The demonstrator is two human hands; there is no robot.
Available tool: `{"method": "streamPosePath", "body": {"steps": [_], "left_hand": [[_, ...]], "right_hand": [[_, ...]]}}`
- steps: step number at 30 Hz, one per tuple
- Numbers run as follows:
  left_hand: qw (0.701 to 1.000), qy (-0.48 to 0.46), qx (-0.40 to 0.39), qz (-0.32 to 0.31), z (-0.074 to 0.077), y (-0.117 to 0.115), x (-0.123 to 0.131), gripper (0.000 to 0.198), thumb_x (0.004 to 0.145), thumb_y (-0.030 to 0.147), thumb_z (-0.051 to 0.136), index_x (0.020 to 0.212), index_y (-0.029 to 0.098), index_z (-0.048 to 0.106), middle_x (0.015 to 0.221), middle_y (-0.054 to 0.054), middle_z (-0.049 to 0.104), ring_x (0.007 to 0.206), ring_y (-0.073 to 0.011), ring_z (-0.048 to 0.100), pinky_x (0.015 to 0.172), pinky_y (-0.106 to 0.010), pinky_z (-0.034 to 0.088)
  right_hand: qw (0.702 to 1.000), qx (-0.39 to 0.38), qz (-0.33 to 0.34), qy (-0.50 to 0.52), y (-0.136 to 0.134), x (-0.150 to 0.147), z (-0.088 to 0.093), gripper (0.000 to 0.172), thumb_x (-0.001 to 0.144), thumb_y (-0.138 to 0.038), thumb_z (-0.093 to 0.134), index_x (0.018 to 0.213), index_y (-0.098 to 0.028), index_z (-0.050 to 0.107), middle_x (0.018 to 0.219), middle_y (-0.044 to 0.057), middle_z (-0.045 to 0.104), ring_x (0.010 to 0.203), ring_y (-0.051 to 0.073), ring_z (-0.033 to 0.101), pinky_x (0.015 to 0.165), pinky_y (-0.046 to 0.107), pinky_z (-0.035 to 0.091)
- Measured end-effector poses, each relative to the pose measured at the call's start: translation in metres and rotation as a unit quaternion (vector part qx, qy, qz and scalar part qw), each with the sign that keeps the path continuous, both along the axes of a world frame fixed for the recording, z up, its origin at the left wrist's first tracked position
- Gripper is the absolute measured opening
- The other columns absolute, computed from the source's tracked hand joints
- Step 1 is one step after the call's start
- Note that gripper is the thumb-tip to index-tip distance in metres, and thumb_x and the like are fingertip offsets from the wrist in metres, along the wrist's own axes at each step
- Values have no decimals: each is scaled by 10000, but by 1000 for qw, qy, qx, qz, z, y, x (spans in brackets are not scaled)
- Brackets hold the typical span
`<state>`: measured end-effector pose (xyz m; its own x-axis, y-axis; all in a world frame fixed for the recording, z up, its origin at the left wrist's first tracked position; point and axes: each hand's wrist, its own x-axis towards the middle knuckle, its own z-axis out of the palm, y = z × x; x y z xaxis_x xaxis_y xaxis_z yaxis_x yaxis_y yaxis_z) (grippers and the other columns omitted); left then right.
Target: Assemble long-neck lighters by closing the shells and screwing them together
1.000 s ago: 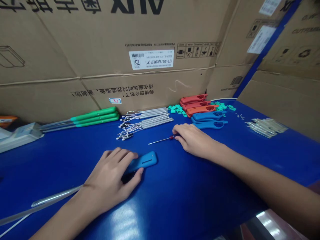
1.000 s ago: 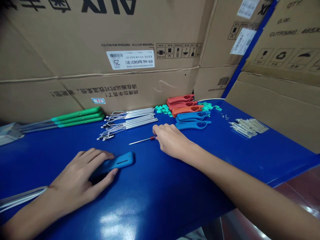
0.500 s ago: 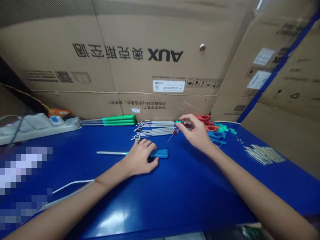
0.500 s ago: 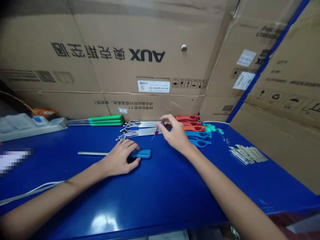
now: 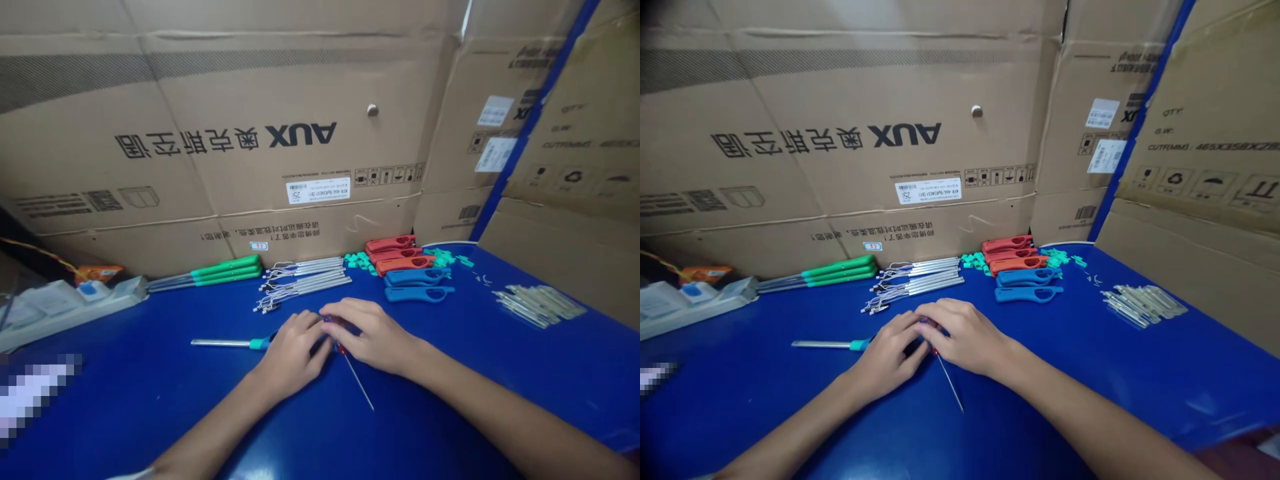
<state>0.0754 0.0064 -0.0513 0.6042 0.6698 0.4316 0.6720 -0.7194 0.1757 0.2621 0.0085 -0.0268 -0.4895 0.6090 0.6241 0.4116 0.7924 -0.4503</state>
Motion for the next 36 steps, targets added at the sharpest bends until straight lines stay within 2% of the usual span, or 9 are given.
{"method": "streamPosePath", "body": {"steps": [3,7,10,14,17,21,26,30,36], "left_hand": [[1000,-8,-4,-12,1,0,-2,212,902,196,436,933,167,643,954,-87,676,857,-236,603,760,-404,466],[998,-35,-3,-53,8,-5,-3,238,789,242,560,991,161,655,983,-77,694,865,-245,626,765,-414,437],[996,-58,14,-69,9,-5,-2,207,820,308,620,961,167,678,965,-63,715,857,-227,647,788,-402,425],[991,-97,39,-88,6,-1,-2,140,906,195,562,878,189,698,886,-18,741,843,-170,670,819,-364,419],[989,-119,40,-80,3,2,-3,165,919,181,552,855,188,704,843,-14,742,822,-162,672,808,-353,430],[989,-122,32,-73,0,2,-4,174,933,195,540,895,191,711,863,-19,743,813,-157,672,792,-339,450],[992,-105,26,-61,-1,1,-5,163,910,286,588,952,185,709,935,-44,740,844,-186,664,764,-348,467],[997,-50,19,-50,2,0,-4,243,843,332,652,1016,166,693,1020,-70,721,879,-223,657,797,-398,464],[998,-39,-2,-39,0,0,-5,210,895,294,579,1046,179,670,1040,-68,705,920,-223,638,831,-407,458]], "right_hand": [[990,-115,-22,80,5,-3,-6,192,890,-228,576,1056,-172,655,854,47,698,663,131,637,606,241,536],[940,-245,-39,234,15,-3,-11,215,873,-306,586,1013,-155,646,684,-1,638,425,82,544,396,206,470],[919,-233,-33,317,17,-5,-9,222,857,-364,615,962,-171,637,723,3,637,477,102,603,443,236,536],[906,-210,-18,367,12,-7,-2,252,837,-392,647,983,-189,613,785,4,630,592,121,652,520,261,594],[893,-277,14,354,8,-7,0,355,768,-403,722,1011,-176,599,767,-1,633,604,131,666,560,278,607],[882,-357,63,300,5,-6,3,336,731,-408,757,889,-153,606,778,28,672,668,146,687,689,311,607],[894,-336,79,286,6,-3,5,255,763,-341,730,895,-160,607,863,39,673,699,134,680,729,308,596],[925,-238,20,295,11,1,2,186,835,-316,653,935,-178,577,801,28,667,692,144,677,674,297,594],[971,-133,-1,197,10,6,-6,142,906,-256,562,1030,-191,544,842,38,686,749,151,698,722,291,592]]}}
